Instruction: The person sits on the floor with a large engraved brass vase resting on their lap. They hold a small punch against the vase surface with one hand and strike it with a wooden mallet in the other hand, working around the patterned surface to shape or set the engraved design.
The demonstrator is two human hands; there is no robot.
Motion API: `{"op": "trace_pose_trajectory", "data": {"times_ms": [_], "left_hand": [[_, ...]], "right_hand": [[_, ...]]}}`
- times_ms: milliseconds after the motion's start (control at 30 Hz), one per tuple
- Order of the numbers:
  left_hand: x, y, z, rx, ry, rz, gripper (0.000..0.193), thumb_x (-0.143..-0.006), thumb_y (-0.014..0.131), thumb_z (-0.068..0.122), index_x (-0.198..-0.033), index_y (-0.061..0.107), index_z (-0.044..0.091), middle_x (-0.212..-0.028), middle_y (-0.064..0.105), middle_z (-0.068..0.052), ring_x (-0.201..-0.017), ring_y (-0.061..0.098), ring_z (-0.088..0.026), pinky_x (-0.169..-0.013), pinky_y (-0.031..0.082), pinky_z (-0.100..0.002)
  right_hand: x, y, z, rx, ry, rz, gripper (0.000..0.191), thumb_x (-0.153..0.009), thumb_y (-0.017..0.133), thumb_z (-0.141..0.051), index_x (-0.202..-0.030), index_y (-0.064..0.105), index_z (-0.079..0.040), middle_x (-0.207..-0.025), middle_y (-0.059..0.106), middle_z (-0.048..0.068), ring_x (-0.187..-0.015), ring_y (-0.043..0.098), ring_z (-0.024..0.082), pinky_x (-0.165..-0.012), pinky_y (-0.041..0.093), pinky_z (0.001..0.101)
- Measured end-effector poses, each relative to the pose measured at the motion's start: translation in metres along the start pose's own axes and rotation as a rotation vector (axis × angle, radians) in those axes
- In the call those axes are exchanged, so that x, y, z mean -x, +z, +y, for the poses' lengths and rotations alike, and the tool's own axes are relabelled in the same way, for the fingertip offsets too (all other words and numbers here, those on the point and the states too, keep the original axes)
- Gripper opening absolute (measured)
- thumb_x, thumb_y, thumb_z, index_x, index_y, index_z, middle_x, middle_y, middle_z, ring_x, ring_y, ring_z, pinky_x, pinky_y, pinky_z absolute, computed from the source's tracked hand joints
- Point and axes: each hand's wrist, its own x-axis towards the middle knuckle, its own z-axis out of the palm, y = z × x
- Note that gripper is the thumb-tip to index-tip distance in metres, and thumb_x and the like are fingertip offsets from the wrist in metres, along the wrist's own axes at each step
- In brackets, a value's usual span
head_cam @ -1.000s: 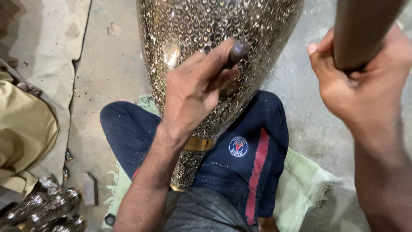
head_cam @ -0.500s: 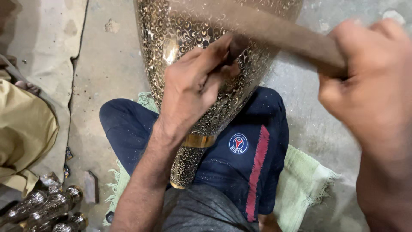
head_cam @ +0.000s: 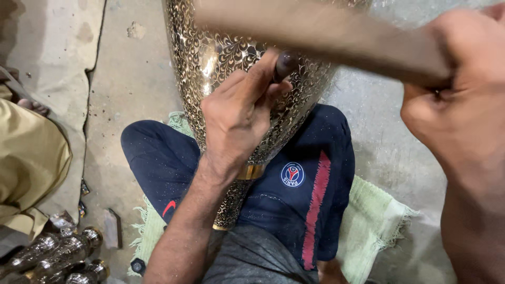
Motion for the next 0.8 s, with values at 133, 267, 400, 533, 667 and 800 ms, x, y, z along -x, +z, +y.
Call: {"op": "trace_pose_trajectory", "data": {"times_ms": [133,267,400,533,667,800], "left_hand": [[-0.003,-0.004,0.001,0.030,0.002,-0.040,0.038,-0.101,0.069,-0.001,-0.136,0.061,0.014,-0.098,0.077,0.002,-0.085,0.071,-0.009,-0.071,0.065,-0.024],[-0.006,-0.008,0.004,0.048,-0.098,-0.097,0.041,-0.097,0.076,-0.001,-0.135,0.066,0.009,-0.088,0.077,-0.002,-0.076,0.069,-0.012,-0.065,0.063,-0.028],[-0.008,-0.012,0.006,0.165,-0.072,-0.093,0.050,-0.099,0.066,-0.009,-0.143,0.062,0.012,-0.098,0.077,-0.003,-0.084,0.073,-0.008,-0.076,0.068,-0.020],[-0.010,-0.014,0.006,0.099,0.104,-0.032,0.052,-0.096,0.070,-0.009,-0.142,0.055,0.011,-0.108,0.077,-0.004,-0.097,0.073,-0.016,-0.083,0.064,-0.028],[-0.007,-0.015,0.002,0.185,-0.047,-0.109,0.051,-0.093,0.066,-0.014,-0.139,0.063,0.008,-0.109,0.080,-0.005,-0.083,0.074,-0.011,-0.073,0.067,-0.022],[-0.007,-0.010,-0.004,0.216,0.022,-0.059,0.039,-0.102,0.076,-0.002,-0.137,0.061,0.008,-0.116,0.078,-0.006,-0.099,0.076,-0.010,-0.082,0.068,-0.024]], "right_hand": [[0.009,0.008,0.002,-0.491,0.258,0.003,0.013,-0.110,0.075,-0.004,-0.102,0.064,-0.002,-0.089,0.066,0.009,-0.080,0.066,0.017,-0.072,0.049,0.0290],[0.011,0.009,0.000,-0.527,0.223,0.020,0.014,-0.110,0.074,-0.001,-0.102,0.063,-0.002,-0.088,0.065,0.009,-0.081,0.066,0.017,-0.073,0.050,0.0278],[0.002,0.004,-0.007,-0.492,0.203,0.014,0.014,-0.102,0.076,0.000,-0.103,0.062,-0.004,-0.090,0.065,0.009,-0.083,0.065,0.022,-0.072,0.049,0.0325],[-0.002,-0.008,-0.006,-0.032,-0.052,0.012,0.025,-0.087,0.074,0.009,-0.106,0.066,-0.005,-0.098,0.068,0.010,-0.092,0.060,0.028,-0.085,0.049,0.0369],[0.002,-0.012,-0.003,0.160,-0.154,-0.006,0.031,-0.082,0.072,0.011,-0.108,0.067,-0.004,-0.100,0.069,0.011,-0.096,0.061,0.033,-0.089,0.050,0.0399],[-0.002,-0.006,0.000,0.153,-0.087,-0.019,0.028,-0.082,0.076,0.007,-0.106,0.068,-0.003,-0.094,0.067,0.014,-0.088,0.064,0.035,-0.077,0.051,0.0418]]}}
